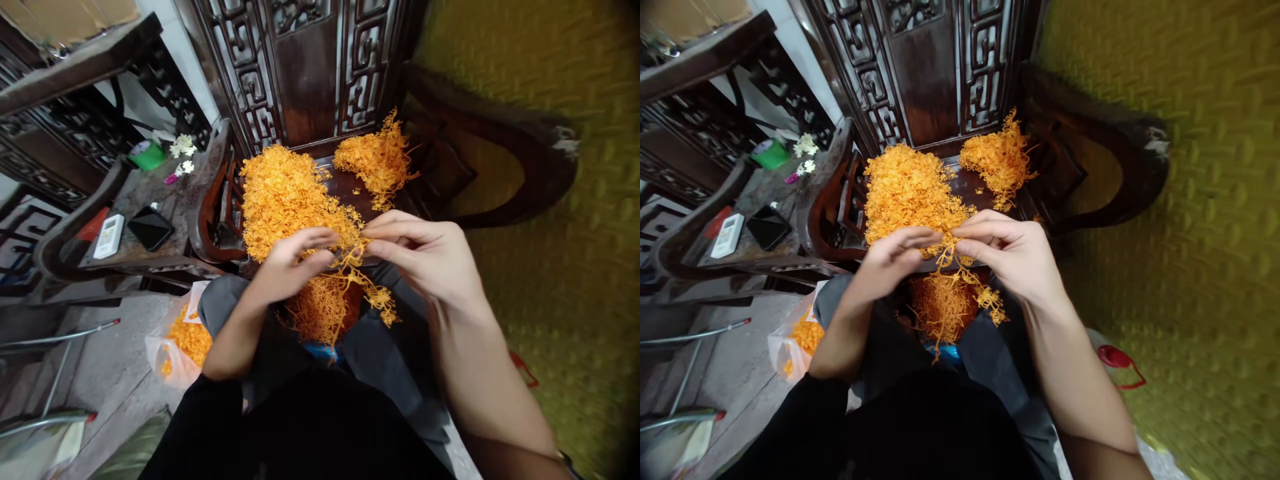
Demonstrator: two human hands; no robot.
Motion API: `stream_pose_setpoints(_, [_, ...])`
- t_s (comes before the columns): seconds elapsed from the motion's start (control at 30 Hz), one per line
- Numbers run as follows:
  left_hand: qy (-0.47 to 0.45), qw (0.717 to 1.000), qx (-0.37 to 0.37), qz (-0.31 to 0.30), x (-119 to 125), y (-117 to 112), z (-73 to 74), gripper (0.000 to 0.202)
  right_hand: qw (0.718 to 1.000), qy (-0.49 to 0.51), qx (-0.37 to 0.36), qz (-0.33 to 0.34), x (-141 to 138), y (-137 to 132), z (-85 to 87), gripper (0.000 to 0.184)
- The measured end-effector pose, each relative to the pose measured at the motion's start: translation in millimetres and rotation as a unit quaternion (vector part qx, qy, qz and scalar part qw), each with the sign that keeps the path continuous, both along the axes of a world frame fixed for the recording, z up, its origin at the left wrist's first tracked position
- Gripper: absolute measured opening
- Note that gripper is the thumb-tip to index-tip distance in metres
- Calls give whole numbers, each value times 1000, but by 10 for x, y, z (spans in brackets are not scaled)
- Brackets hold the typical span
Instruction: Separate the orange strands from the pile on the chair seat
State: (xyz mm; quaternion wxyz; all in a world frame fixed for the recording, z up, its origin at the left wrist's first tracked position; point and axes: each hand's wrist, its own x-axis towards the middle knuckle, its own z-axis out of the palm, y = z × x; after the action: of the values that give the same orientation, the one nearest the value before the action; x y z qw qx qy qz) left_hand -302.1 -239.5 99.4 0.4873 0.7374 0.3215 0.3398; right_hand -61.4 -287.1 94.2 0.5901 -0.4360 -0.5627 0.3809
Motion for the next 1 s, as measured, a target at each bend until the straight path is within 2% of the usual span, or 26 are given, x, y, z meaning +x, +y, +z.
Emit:
stream_pose_setpoints(0.1, [60,998,4,-18,334,-183,-83,29,995,-63,47,-59,-120,16,-11,10])
stream_pose_setpoints(0.17, [69,996,-47,-20,398,-214,-111,37,993,-59,55,-91,-166,71,-84,6])
stream_pose_setpoints(0.23, [36,987,-150,-33,355,-191,-108,37,992,-16,43,-115,-132,190,-211,4])
stream_pose_setpoints(0.3, [-2,967,-250,-53,261,-150,-93,35,983,43,34,-172,-3,372,-370,9])
stream_pose_setpoints(0.37, [-43,949,-307,-54,169,-117,-89,33,957,104,48,-267,170,578,-534,12])
stream_pose_setpoints(0.4, [-68,945,-317,-45,136,-102,-96,32,947,133,44,-289,243,676,-613,16])
stream_pose_setpoints(0.47, [-125,940,-317,-19,104,-69,-127,30,955,110,-18,-276,308,842,-768,25])
stream_pose_setpoints(0.53, [-167,936,-311,-1,109,-24,-168,30,968,20,-93,-231,255,971,-919,32])
stream_pose_setpoints(0.63, [-214,921,-324,29,132,68,-211,32,959,-106,-170,-201,73,1126,-1100,33])
stream_pose_setpoints(0.7, [-256,902,-343,60,131,132,-222,30,947,-199,-166,-192,-31,1176,-1135,30])
stream_pose_setpoints(0.77, [-292,881,-363,84,121,189,-223,28,939,-274,-106,-177,-108,1123,-1068,26])
stream_pose_setpoints(0.8, [-305,871,-373,93,116,211,-219,28,943,-280,-72,-166,-143,1047,-999,25])
stream_pose_setpoints(0.87, [-327,855,-387,108,111,238,-203,29,964,-233,-32,-122,-224,806,-820,33])
stream_pose_setpoints(0.93, [-344,844,-395,118,119,233,-174,31,984,-169,-59,-6,-322,503,-644,43])
stream_pose_setpoints(1.0, [-362,839,-390,114,140,187,-135,32,976,-198,-73,61,-429,220,-535,47])
